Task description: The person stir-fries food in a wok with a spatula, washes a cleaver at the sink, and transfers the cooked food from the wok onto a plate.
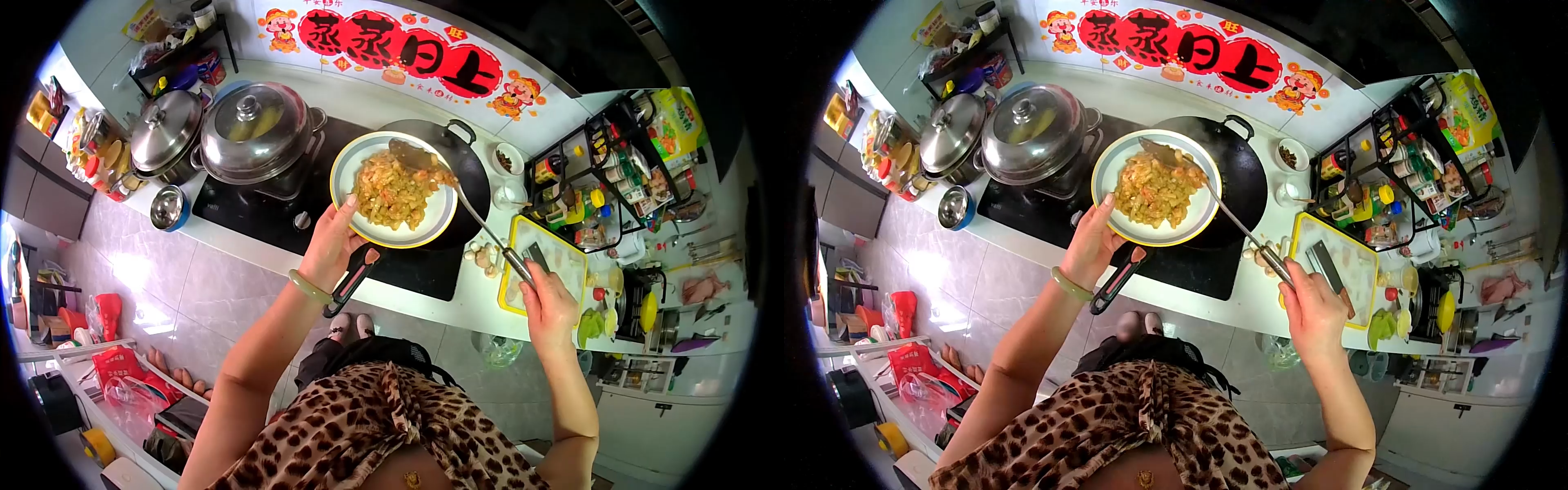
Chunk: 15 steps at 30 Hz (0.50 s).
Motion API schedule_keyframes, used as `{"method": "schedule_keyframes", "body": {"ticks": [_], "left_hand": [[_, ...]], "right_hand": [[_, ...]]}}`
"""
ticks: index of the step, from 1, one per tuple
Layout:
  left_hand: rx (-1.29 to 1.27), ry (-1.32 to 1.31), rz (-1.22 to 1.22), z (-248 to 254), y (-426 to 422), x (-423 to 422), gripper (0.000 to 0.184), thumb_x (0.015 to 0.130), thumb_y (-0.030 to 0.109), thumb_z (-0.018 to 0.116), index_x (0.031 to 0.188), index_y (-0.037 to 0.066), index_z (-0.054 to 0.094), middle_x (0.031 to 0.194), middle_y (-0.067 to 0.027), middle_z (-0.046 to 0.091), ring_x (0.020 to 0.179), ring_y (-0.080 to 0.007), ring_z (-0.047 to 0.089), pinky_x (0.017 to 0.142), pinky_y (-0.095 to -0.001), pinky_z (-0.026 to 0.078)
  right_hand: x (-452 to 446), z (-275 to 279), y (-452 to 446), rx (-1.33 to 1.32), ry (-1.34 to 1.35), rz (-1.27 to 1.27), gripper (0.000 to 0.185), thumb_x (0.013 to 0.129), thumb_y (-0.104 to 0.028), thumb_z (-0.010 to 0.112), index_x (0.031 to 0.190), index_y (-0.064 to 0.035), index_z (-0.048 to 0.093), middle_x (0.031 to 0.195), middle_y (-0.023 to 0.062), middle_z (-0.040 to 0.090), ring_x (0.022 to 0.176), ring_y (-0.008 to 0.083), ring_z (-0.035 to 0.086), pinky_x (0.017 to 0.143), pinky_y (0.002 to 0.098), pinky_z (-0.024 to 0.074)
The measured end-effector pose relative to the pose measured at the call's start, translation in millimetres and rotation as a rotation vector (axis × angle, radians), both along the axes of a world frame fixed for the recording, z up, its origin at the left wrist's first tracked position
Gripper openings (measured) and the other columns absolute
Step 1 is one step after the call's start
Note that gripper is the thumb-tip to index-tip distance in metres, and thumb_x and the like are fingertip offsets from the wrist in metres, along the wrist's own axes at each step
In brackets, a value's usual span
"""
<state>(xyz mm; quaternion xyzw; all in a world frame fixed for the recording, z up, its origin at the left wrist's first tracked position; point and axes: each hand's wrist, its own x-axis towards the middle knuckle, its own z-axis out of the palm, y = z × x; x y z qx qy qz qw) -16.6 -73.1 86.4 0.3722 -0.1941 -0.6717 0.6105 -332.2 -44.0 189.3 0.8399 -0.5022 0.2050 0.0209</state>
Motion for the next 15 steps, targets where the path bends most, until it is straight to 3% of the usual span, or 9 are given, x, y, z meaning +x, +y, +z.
{"method": "schedule_keyframes", "body": {"ticks": [4, 6, 7, 9, 10, 12, 14, 15], "left_hand": [[0.008, -0.002, 0.043, -2.8, 1.3, 4.2, 0.043, 0.090, 0.035, 0.051, 0.117, 0.002, 0.045, 0.111, -0.0075, 0.058, 0.098, -0.0149, 0.059, 0.084, -0.0303, 0.049], [0.006, -0.008, 0.040, -3.3, 0.7, 6.6, 0.043, 0.090, 0.035, 0.051, 0.117, 0.002, 0.045, 0.112, -0.0075, 0.058, 0.098, -0.0149, 0.059, 0.084, -0.0303, 0.049], [0.015, -0.008, 0.058, -5.1, 0.0, 8.0, 0.042, 0.090, 0.035, 0.052, 0.116, 0.003, 0.046, 0.109, -0.0073, 0.058, 0.096, -0.0145, 0.059, 0.082, -0.0310, 0.049], [0.030, -0.008, 0.097, -5.9, 1.8, 10.5, 0.042, 0.089, 0.035, 0.052, 0.115, 0.003, 0.046, 0.107, -0.0075, 0.058, 0.095, -0.0148, 0.059, 0.081, -0.0321, 0.049], [0.009, 0.005, 0.111, -4.9, 2.8, 12.7, 0.041, 0.090, 0.034, 0.052, 0.116, 0.003, 0.045, 0.110, -0.0082, 0.058, 0.099, -0.0163, 0.058, 0.084, -0.0329, 0.048], [-0.036, 0.028, 0.111, -7.2, 5.7, 21.2, 0.040, 0.091, 0.031, 0.051, 0.118, 0.003, 0.045, 0.114, -0.0088, 0.057, 0.103, -0.0173, 0.057, 0.086, -0.0339, 0.048], [-0.032, 0.040, 0.156, -15.9, 11.0, 35.9, 0.040, 0.091, 0.029, 0.050, 0.119, 0.001, 0.044, 0.118, -0.0101, 0.054, 0.106, -0.0183, 0.055, 0.087, -0.0340, 0.048], [-0.049, 0.007, 0.142, -16.6, 15.8, 43.5, 0.045, 0.092, 0.031, 0.048, 0.124, 0.000, 0.040, 0.124, -0.0115, 0.050, 0.112, -0.0200, 0.051, 0.093, -0.0355, 0.043]], "right_hand": [[8.2, 1.1, -7.3, 0.048, -0.089, -0.012, 0.031, 0.079, -0.009, 0.062, 0.110, -0.0088, 0.058, 0.069, 0.0081, 0.054, 0.055, 0.0221, 0.053, 0.049, 0.0329, 0.0354], [13.5, 11.4, -10.5, 0.187, -0.112, 0.014, 0.028, 0.082, -0.006, 0.059, 0.110, 0.0004, 0.056, 0.074, 0.0076, 0.056, 0.062, 0.0167, 0.055, 0.055, 0.0258, 0.0427], [11.6, 8.2, -14.3, 0.185, -0.113, 0.010, 0.028, 0.082, -0.006, 0.059, 0.110, 0.0004, 0.056, 0.074, 0.0076, 0.056, 0.062, 0.0167, 0.055, 0.055, 0.0258, 0.0427], [0.7, -0.7, -22.7, 0.477, -0.614, -0.078, 0.026, 0.086, -0.010, 0.056, 0.110, 0.0001, 0.055, 0.069, 0.0015, 0.054, 0.054, 0.0089, 0.048, 0.047, 0.0204, 0.0367], [-5.6, 6.8, -29.0, 0.477, -0.614, -0.093, 0.026, 0.086, -0.010, 0.056, 0.110, 0.0001, 0.055, 0.069, 0.0015, 0.054, 0.054, 0.0089, 0.048, 0.047, 0.0204, 0.0367], [-17.9, 28.0, -47.4, 0.850, -0.849, -0.251, 0.024, 0.089, -0.014, 0.052, 0.109, -0.0014, 0.054, 0.065, -0.0035, 0.049, 0.047, 0.0023, 0.037, 0.041, 0.0165, 0.0267], [-24.7, 33.7, -65.7, 0.855, -0.755, -0.269, 0.024, 0.090, -0.017, 0.049, 0.108, -0.0030, 0.054, 0.060, -0.0040, 0.044, 0.044, 0.0009, 0.030, 0.038, 0.0165, 0.0194], [-31.0, 30.4, -77.9, 0.856, -0.699, -0.289, 0.022, 0.089, -0.018, 0.050, 0.106, -0.0037, 0.056, 0.060, -0.0035, 0.046, 0.044, 0.0014, 0.032, 0.039, 0.0170, 0.0224]]}}
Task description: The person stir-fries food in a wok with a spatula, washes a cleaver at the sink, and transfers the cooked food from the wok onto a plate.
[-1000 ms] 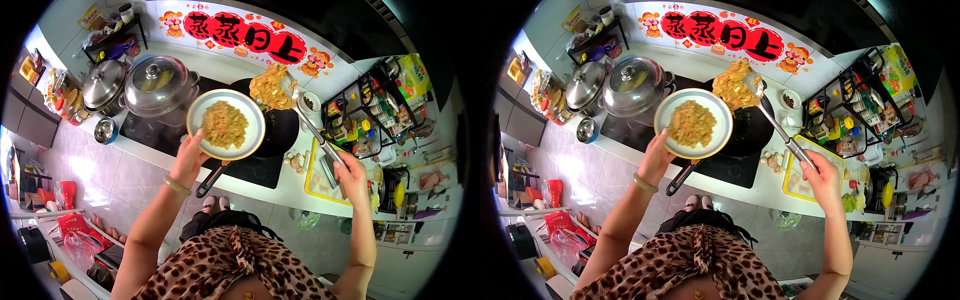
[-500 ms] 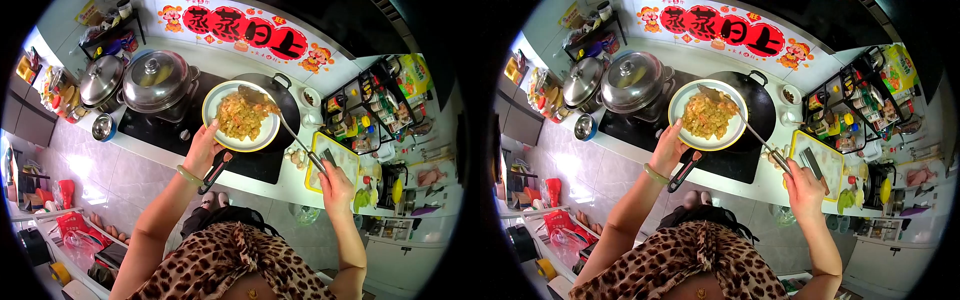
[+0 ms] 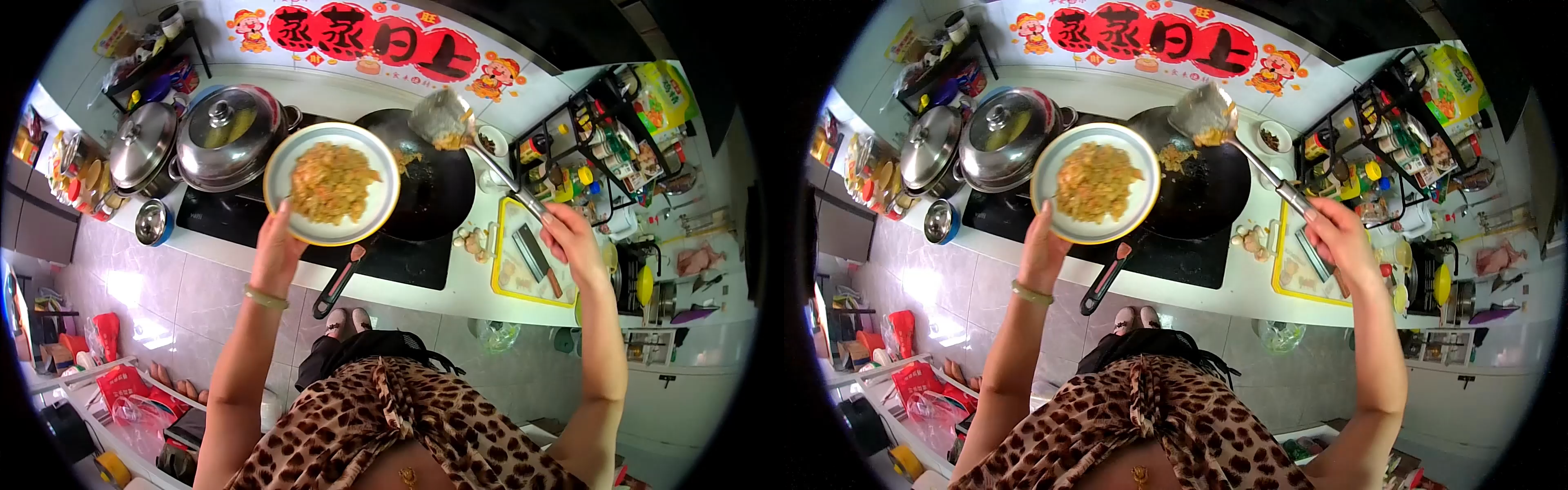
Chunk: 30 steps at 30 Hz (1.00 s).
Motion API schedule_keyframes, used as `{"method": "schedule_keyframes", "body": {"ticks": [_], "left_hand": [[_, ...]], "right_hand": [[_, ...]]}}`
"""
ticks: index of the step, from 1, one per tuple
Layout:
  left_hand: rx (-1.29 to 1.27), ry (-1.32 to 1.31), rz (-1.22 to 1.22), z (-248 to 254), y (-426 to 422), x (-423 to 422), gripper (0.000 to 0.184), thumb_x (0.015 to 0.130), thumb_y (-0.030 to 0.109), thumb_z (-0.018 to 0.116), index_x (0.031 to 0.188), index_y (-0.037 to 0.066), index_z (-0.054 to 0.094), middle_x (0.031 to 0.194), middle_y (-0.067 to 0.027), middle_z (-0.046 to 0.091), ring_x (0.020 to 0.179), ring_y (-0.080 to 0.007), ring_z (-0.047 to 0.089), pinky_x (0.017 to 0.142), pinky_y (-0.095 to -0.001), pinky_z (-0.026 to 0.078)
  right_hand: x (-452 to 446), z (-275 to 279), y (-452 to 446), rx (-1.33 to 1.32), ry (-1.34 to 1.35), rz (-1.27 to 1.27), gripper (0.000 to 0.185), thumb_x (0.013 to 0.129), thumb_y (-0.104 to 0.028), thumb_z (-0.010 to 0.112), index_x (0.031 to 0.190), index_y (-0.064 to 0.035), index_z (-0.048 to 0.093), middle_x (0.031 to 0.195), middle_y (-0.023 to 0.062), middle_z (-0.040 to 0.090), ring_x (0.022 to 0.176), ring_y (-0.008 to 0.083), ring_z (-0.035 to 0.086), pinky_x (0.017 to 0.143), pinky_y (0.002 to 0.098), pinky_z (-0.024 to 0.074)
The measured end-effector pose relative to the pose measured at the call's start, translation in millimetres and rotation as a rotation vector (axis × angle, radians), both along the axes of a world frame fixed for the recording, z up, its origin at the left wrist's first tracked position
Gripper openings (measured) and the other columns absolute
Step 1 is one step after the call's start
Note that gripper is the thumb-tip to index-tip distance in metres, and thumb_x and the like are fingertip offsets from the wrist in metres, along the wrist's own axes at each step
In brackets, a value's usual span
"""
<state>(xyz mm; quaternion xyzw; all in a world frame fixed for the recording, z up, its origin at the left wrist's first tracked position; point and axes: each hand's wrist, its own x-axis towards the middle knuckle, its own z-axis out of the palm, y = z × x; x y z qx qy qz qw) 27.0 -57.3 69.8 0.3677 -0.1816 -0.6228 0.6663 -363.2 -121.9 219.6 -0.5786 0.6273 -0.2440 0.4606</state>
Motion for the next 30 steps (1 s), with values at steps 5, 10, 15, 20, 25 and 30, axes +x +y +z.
{"method": "schedule_keyframes", "body": {"ticks": [5, 10, 15, 20, 25, 30], "left_hand": [[-0.048, -0.045, 0.099, -2.8, 34.3, 34.5, 0.048, 0.093, 0.032, 0.045, 0.127, -0.001, 0.038, 0.127, -0.0120, 0.048, 0.115, -0.0223, 0.049, 0.094, -0.0375, 0.042], [0.053, -0.077, 0.209, -9.1, 77.0, 60.9, 0.048, 0.093, 0.032, 0.045, 0.129, 0.001, 0.035, 0.127, -0.0103, 0.047, 0.115, -0.0210, 0.048, 0.094, -0.0360, 0.042], [0.144, -0.051, 0.292, -21.6, 106.4, 68.5, 0.045, 0.092, 0.030, 0.047, 0.126, 0.002, 0.037, 0.124, -0.0101, 0.049, 0.111, -0.0201, 0.051, 0.090, -0.0331, 0.045], [0.184, -0.013, 0.299, -35.6, 114.1, 64.6, 0.044, 0.092, 0.031, 0.047, 0.124, 0.001, 0.040, 0.121, -0.0109, 0.052, 0.107, -0.0207, 0.054, 0.088, -0.0332, 0.047], [0.212, 0.021, 0.293, -48.4, 104.7, 58.6, 0.045, 0.092, 0.032, 0.047, 0.123, 0.001, 0.040, 0.120, -0.0107, 0.053, 0.106, -0.0205, 0.055, 0.087, -0.0333, 0.048], [0.213, 0.022, 0.222, -64.2, 92.1, 55.4, 0.044, 0.092, 0.032, 0.047, 0.122, 0.000, 0.041, 0.117, -0.0108, 0.055, 0.101, -0.0197, 0.058, 0.084, -0.0321, 0.049]], "right_hand": [[-33.2, -52.5, -76.0, 0.016, 0.385, 0.209, 0.019, 0.087, -0.019, 0.054, 0.098, -0.0046, 0.060, 0.060, -0.0028, 0.050, 0.046, 0.0035, 0.037, 0.041, 0.0195, 0.0272], [-20.4, -62.2, -149.8, 0.208, 0.583, 0.329, 0.018, 0.083, -0.022, 0.057, 0.082, -0.0051, 0.062, 0.057, 0.0002, 0.055, 0.046, 0.0072, 0.044, 0.043, 0.0233, 0.0343], [49.3, -60.2, -197.8, 0.139, 0.597, 0.568, 0.016, 0.082, -0.020, 0.057, 0.079, -0.0054, 0.062, 0.057, -0.0010, 0.054, 0.047, 0.0057, 0.043, 0.042, 0.0220, 0.0316], [103.6, -20.4, -146.3, -0.398, 0.819, 0.850, 0.024, 0.077, -0.019, 0.058, 0.098, -0.0094, 0.063, 0.085, 0.0125, 0.063, 0.080, 0.0301, 0.059, 0.072, 0.0375, 0.0460], [59.0, 1.4, -143.2, -0.421, 0.937, 0.843, 0.024, 0.080, -0.018, 0.058, 0.099, -0.0040, 0.063, 0.083, 0.0114, 0.065, 0.077, 0.0254, 0.062, 0.070, 0.0337, 0.0474], [8.7, -19.2, -212.5, 0.330, 0.716, 0.593, 0.017, 0.081, -0.015, 0.058, 0.091, -0.0019, 0.063, 0.064, 0.0043, 0.057, 0.045, 0.0074, 0.044, 0.041, 0.0232, 0.0345]]}}
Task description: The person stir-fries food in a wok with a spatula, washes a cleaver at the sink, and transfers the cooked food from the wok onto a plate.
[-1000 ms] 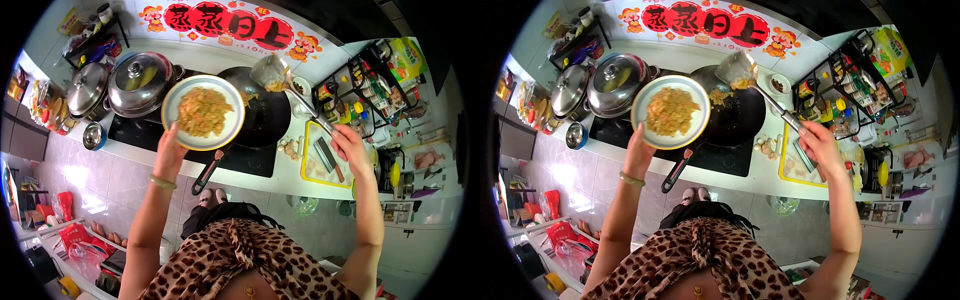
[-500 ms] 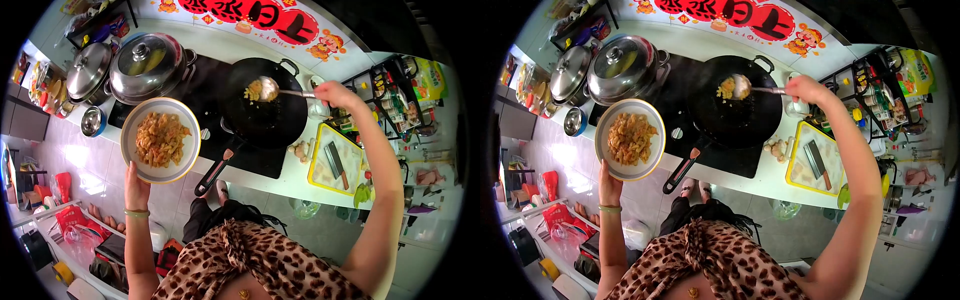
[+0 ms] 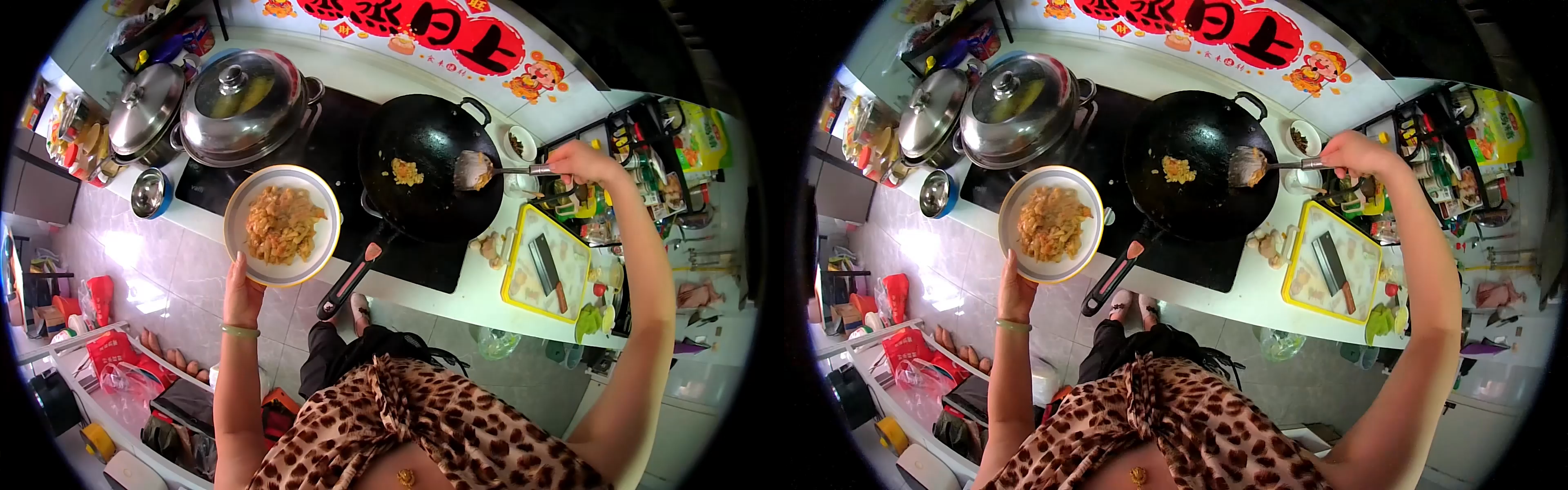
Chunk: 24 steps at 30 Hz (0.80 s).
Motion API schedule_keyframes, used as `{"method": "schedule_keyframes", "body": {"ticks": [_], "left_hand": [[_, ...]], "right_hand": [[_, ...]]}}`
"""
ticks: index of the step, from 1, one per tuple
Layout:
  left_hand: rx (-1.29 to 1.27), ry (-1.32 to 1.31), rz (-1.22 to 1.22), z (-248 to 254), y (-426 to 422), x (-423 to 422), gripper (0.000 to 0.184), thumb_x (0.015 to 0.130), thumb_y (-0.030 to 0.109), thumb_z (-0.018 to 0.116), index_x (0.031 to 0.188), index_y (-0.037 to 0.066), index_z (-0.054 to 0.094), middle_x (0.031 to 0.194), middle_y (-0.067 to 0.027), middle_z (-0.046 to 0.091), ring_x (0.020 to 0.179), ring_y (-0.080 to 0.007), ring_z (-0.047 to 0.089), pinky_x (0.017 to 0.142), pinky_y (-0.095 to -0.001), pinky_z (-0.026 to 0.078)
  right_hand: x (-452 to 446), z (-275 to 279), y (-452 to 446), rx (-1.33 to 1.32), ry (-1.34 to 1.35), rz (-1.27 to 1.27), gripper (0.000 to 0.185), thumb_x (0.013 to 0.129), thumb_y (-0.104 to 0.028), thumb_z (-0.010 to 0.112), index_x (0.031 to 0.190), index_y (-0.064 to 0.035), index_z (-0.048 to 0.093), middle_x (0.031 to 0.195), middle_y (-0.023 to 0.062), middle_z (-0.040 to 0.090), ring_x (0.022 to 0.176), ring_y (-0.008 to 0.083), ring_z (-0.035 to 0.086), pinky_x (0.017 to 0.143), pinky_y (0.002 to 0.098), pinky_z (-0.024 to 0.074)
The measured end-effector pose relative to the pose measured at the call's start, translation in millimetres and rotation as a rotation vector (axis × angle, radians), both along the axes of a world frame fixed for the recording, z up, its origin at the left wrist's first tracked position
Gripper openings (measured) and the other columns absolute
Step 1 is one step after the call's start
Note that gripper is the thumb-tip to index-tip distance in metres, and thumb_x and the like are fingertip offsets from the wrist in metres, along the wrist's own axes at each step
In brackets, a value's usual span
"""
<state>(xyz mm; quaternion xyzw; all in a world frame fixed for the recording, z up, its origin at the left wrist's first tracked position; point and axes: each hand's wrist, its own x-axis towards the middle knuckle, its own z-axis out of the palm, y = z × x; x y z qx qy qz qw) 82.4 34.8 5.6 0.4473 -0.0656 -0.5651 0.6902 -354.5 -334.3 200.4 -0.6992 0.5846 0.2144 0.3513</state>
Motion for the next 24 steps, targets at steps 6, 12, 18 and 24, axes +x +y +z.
{"method": "schedule_keyframes", "body": {"ticks": [6, 12, 18, 24], "left_hand": [[0.013, 0.000, -0.036, -16.5, -15.9, -2.9, 0.043, 0.092, 0.031, 0.047, 0.121, -0.002, 0.042, 0.115, -0.0110, 0.056, 0.100, -0.0196, 0.059, 0.084, -0.0318, 0.050], [0.008, -0.046, -0.110, -14.7, -31.1, -1.2, 0.047, 0.091, 0.032, 0.049, 0.124, 0.000, 0.040, 0.119, -0.0104, 0.053, 0.105, -0.0185, 0.055, 0.085, -0.0329, 0.048], [-0.026, -0.075, -0.166, -22.2, -45.0, -5.8, 0.044, 0.091, 0.032, 0.050, 0.122, 0.002, 0.043, 0.114, -0.0071, 0.055, 0.100, -0.0152, 0.056, 0.084, -0.0315, 0.048], [0.004, -0.064, -0.172, -41.9, -46.7, -7.2, 0.038, 0.092, 0.029, 0.047, 0.121, 0.003, 0.045, 0.113, -0.0070, 0.057, 0.099, -0.0145, 0.058, 0.083, -0.0304, 0.049]], "right_hand": [[23.1, -29.2, -31.9, 0.242, -0.097, -0.048, 0.019, 0.082, -0.017, 0.058, 0.096, -0.0051, 0.061, 0.062, 0.0002, 0.054, 0.043, 0.0031, 0.036, 0.037, 0.0190, 0.0246], [112.0, 2.1, -18.9, 0.182, -0.117, 0.165, 0.019, 0.083, -0.012, 0.056, 0.098, -0.0032, 0.064, 0.057, -0.0023, 0.052, 0.047, 0.0014, 0.039, 0.041, 0.0170, 0.0253], [161.8, 45.1, 30.8, -0.023, -0.097, 0.442, 0.020, 0.081, -0.011, 0.058, 0.097, -0.0021, 0.065, 0.059, -0.0020, 0.054, 0.053, 0.0042, 0.047, 0.047, 0.0202, 0.0345], [152.1, 100.8, 121.5, -0.380, -0.209, 0.601, 0.024, 0.076, -0.007, 0.058, 0.099, -0.0023, 0.064, 0.066, 0.0045, 0.058, 0.057, 0.0107, 0.051, 0.055, 0.0268, 0.0424]]}}
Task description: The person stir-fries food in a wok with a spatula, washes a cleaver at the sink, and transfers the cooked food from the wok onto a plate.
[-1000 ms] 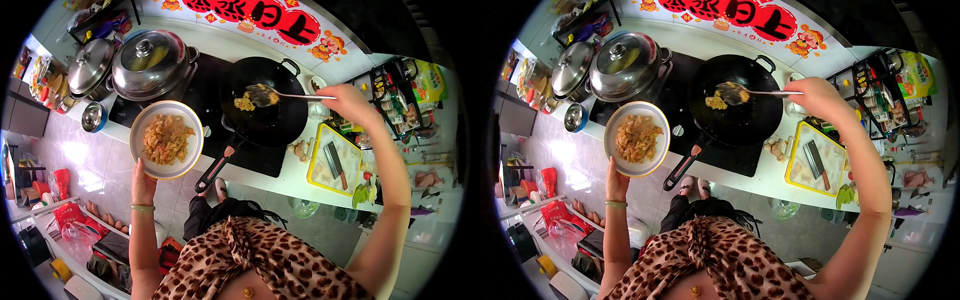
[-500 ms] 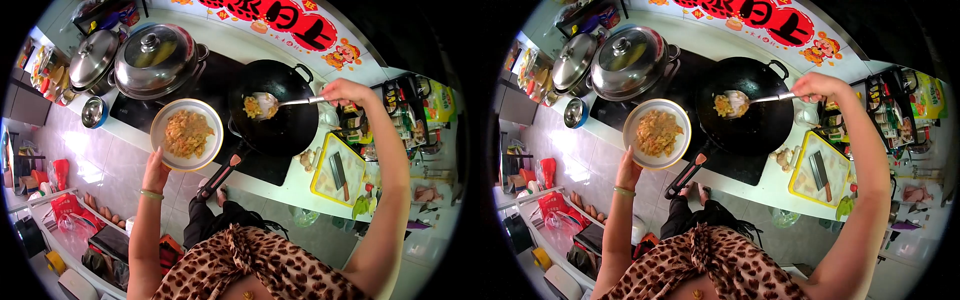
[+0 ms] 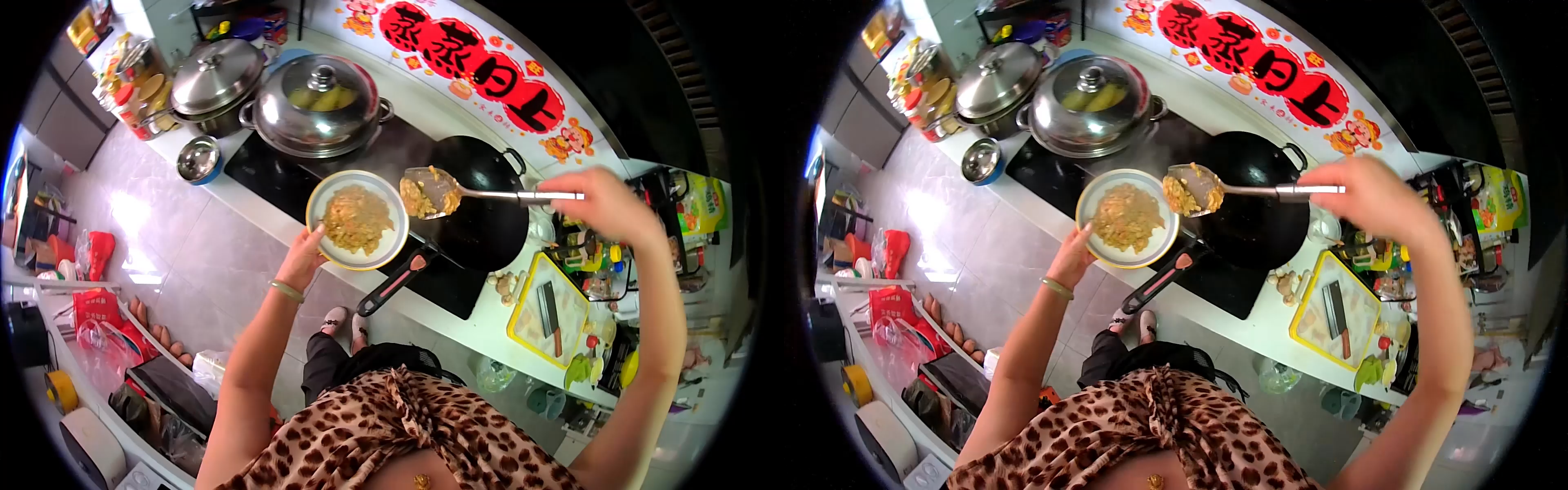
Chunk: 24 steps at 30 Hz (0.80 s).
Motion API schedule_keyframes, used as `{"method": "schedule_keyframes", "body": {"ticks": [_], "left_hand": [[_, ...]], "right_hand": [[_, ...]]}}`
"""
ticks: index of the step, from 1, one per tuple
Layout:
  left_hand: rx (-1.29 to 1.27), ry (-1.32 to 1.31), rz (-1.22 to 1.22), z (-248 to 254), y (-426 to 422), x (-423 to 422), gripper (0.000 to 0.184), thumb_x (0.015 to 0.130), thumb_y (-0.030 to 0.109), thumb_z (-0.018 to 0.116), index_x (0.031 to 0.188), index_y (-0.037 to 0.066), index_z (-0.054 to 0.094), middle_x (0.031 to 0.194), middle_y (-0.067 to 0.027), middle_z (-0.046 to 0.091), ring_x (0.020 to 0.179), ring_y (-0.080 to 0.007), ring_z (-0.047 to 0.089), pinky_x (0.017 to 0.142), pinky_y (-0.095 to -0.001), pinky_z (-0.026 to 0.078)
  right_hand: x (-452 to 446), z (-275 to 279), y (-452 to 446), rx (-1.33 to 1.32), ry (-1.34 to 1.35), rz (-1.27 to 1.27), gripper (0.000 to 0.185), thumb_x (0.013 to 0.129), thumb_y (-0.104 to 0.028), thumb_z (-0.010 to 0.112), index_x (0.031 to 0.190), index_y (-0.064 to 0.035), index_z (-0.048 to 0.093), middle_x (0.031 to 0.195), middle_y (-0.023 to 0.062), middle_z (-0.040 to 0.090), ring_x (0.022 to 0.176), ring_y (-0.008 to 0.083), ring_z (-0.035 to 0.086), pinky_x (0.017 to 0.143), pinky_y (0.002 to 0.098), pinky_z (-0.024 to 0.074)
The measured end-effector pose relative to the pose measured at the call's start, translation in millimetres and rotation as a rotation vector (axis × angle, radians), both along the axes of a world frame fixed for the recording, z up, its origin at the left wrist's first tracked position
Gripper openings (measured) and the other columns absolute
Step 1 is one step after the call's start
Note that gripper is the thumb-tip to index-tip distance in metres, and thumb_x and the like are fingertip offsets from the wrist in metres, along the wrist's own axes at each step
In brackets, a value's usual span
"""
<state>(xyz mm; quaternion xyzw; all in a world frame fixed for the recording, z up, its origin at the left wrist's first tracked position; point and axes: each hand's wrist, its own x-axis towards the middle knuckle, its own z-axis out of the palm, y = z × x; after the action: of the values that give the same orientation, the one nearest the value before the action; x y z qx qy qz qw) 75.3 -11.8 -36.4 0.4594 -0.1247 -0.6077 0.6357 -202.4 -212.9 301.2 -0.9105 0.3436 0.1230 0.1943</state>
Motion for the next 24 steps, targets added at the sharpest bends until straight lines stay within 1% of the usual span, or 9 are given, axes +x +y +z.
{"method": "schedule_keyframes", "body": {"ticks": [1, 3, 5, 11, 13, 19, 20, 22, 24], "left_hand": [[0.005, 0.005, 0.006, -0.5, 1.2, -0.9, 0.038, 0.092, 0.030, 0.048, 0.120, 0.004, 0.045, 0.113, -0.0068, 0.057, 0.099, -0.0143, 0.058, 0.083, -0.0302, 0.049], [-0.012, 0.011, 0.027, 2.3, 6.2, -2.0, 0.040, 0.092, 0.032, 0.049, 0.119, 0.003, 0.045, 0.110, -0.0066, 0.058, 0.097, -0.0141, 0.059, 0.082, -0.0297, 0.050], [-0.067, 0.049, 0.029, 8.9, 11.7, -0.8, 0.043, 0.091, 0.034, 0.050, 0.119, 0.002, 0.045, 0.108, -0.0067, 0.059, 0.094, -0.0138, 0.060, 0.080, -0.0292, 0.051], [-0.121, 0.083, 0.072, 23.7, 26.5, 5.2, 0.043, 0.090, 0.034, 0.050, 0.117, 0.002, 0.045, 0.109, -0.0075, 0.059, 0.093, -0.0142, 0.060, 0.079, -0.0294, 0.051], [-0.148, 0.122, 0.084, 31.5, 28.3, 3.8, 0.041, 0.090, 0.034, 0.051, 0.115, 0.002, 0.047, 0.108, -0.0070, 0.058, 0.093, -0.0139, 0.060, 0.080, -0.0298, 0.050], [-0.180, 0.125, 0.125, 60.9, 27.7, -2.6, 0.039, 0.092, 0.031, 0.049, 0.115, 0.001, 0.045, 0.110, -0.0088, 0.058, 0.096, -0.0160, 0.060, 0.081, -0.0297, 0.050], [-0.189, 0.131, 0.123, 67.5, 27.8, -4.8, 0.038, 0.092, 0.031, 0.048, 0.116, 0.001, 0.045, 0.111, -0.0091, 0.058, 0.097, -0.0165, 0.059, 0.082, -0.0300, 0.050], [-0.202, 0.132, 0.114, 74.3, 26.8, -6.8, 0.038, 0.092, 0.030, 0.048, 0.116, 0.001, 0.045, 0.111, -0.0094, 0.058, 0.098, -0.0170, 0.059, 0.083, -0.0303, 0.050], [-0.227, 0.131, 0.095, 77.4, 24.2, -11.6, 0.039, 0.092, 0.031, 0.048, 0.117, 0.001, 0.044, 0.112, -0.0093, 0.057, 0.099, -0.0170, 0.059, 0.084, -0.0306, 0.049]], "right_hand": [[-2.7, -6.2, 16.5, -0.081, -0.040, 0.036, 0.024, 0.076, -0.012, 0.061, 0.099, -0.0051, 0.063, 0.076, 0.0113, 0.062, 0.067, 0.0241, 0.060, 0.062, 0.0333, 0.0465], [-5.2, -24.3, 48.0, -0.304, -0.035, 0.156, 0.026, 0.078, -0.014, 0.061, 0.103, -0.0081, 0.062, 0.078, 0.0117, 0.061, 0.069, 0.0287, 0.058, 0.062, 0.0366, 0.0467], [-5.5, -38.9, 73.8, -0.333, -0.087, 0.145, 0.027, 0.079, -0.015, 0.060, 0.106, -0.0104, 0.060, 0.076, 0.0110, 0.058, 0.067, 0.0304, 0.056, 0.060, 0.0384, 0.0462], [-26.5, -31.5, 110.9, -0.394, -0.250, 0.024, 0.029, 0.078, -0.010, 0.062, 0.107, -0.0095, 0.059, 0.072, 0.0095, 0.055, 0.061, 0.0277, 0.055, 0.055, 0.0348, 0.0436], [-36.1, -27.2, 120.6, -0.328, -0.337, -0.122, 0.033, 0.078, -0.002, 0.060, 0.110, -0.0058, 0.059, 0.074, 0.0113, 0.057, 0.060, 0.0191, 0.052, 0.056, 0.0285, 0.0416], [-57.1, -60.5, 147.9, -0.300, -0.570, -0.240, 0.041, 0.078, -0.011, 0.063, 0.118, -0.0085, 0.055, 0.073, 0.0119, 0.056, 0.062, 0.0229, 0.055, 0.058, 0.0313, 0.0440], [-59.8, -69.7, 154.3, -0.354, -0.504, -0.240, 0.043, 0.079, -0.013, 0.063, 0.120, -0.0088, 0.052, 0.073, 0.0122, 0.056, 0.062, 0.0235, 0.055, 0.058, 0.0322, 0.0439], [-70.6, -108.7, 163.3, -0.368, -0.571, -0.196, 0.036, 0.081, -0.013, 0.060, 0.116, -0.0065, 0.053, 0.079, 0.0117, 0.056, 0.063, 0.0238, 0.056, 0.058, 0.0327, 0.0442], [-65.5, -144.8, 183.2, 0.033, -0.656, -0.510, 0.026, 0.084, -0.011, 0.056, 0.106, -0.0036, 0.047, 0.076, 0.0091, 0.055, 0.068, 0.0185, 0.057, 0.061, 0.0295, 0.0454]]}}
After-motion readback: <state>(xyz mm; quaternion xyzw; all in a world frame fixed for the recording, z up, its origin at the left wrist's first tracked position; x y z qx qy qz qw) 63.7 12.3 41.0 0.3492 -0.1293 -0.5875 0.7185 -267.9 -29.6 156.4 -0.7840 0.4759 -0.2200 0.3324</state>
